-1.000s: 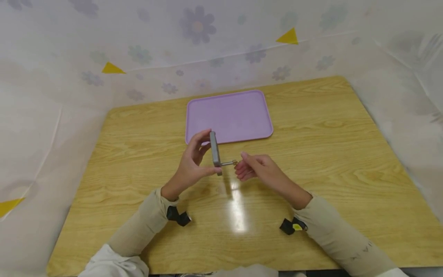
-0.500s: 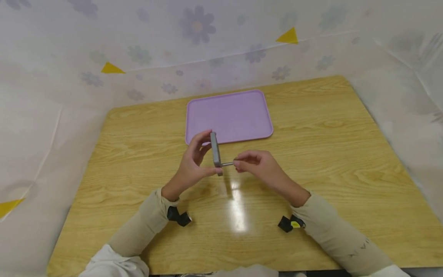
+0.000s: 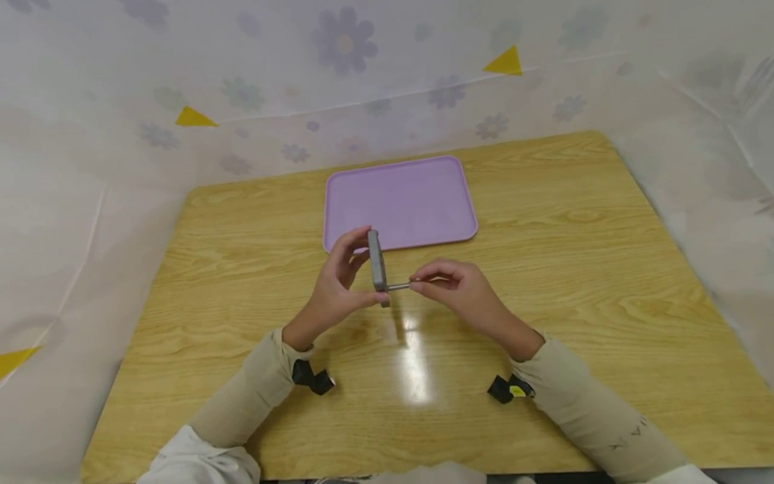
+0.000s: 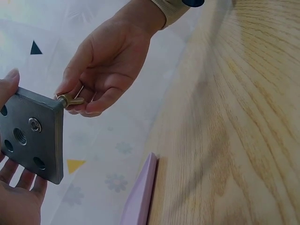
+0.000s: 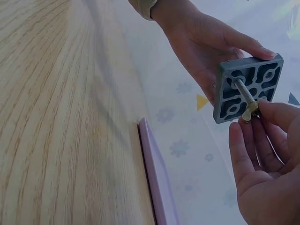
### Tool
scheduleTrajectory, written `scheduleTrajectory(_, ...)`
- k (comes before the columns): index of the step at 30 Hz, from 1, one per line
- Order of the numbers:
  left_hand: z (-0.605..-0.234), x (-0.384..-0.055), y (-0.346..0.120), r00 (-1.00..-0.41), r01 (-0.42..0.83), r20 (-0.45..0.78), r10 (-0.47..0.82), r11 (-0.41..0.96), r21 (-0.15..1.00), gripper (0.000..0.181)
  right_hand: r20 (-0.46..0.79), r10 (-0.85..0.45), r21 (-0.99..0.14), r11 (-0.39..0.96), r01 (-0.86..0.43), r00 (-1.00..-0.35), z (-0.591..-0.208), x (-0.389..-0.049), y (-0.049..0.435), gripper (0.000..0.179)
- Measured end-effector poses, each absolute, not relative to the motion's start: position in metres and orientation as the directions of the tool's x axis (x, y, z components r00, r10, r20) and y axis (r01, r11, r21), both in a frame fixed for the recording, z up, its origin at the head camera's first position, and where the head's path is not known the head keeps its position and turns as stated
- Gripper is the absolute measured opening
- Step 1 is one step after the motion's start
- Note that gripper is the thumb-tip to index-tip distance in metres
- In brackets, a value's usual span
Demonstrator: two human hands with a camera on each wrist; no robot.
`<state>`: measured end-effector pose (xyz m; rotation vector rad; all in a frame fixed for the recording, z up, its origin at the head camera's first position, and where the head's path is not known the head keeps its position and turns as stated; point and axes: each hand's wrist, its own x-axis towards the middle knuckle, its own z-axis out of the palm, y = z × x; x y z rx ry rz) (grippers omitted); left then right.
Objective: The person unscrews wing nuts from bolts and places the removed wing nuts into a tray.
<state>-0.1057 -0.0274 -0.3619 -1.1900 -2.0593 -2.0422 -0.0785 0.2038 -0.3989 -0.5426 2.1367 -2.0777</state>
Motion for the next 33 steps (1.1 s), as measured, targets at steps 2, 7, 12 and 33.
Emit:
scheduleTrajectory(2, -0.3617, -0.1057, -0.0275, -0.711, 0.503, 0.499, 0.496, -0.137, 0.853, 0.094, 0.174, -0.332, -0.983, 0.001, -0.185, -0.927, -0.3983, -0.0783, 0.2043, 0.012)
scheduleTrajectory(7, -0.3610, -0.1055, -0.0278, -0.709, 0.504, 0.500, 0.498, -0.139, 0.853, 0.094, 0.206, -0.352, -0.976, -0.004, -0.219, -0.913, -0.3962, -0.0783, 0.2049, 0.011)
scheduleTrajectory(12, -0.3606, -0.1054, -0.0283, -0.708, 0.506, 0.498, 0.501, -0.133, 0.852, 0.094, 0.208, -0.356, -0.974, 0.005, -0.225, -0.911, -0.3954, -0.0778, 0.2053, 0.012)
scheduleTrajectory(33, -0.3606, -0.1059, -0.0300, -0.709, 0.523, 0.520, 0.476, -0.140, 0.841, 0.095, -0.147, -0.386, -0.988, 0.096, 0.118, -0.911, -0.3927, -0.0755, 0.2026, 0.050)
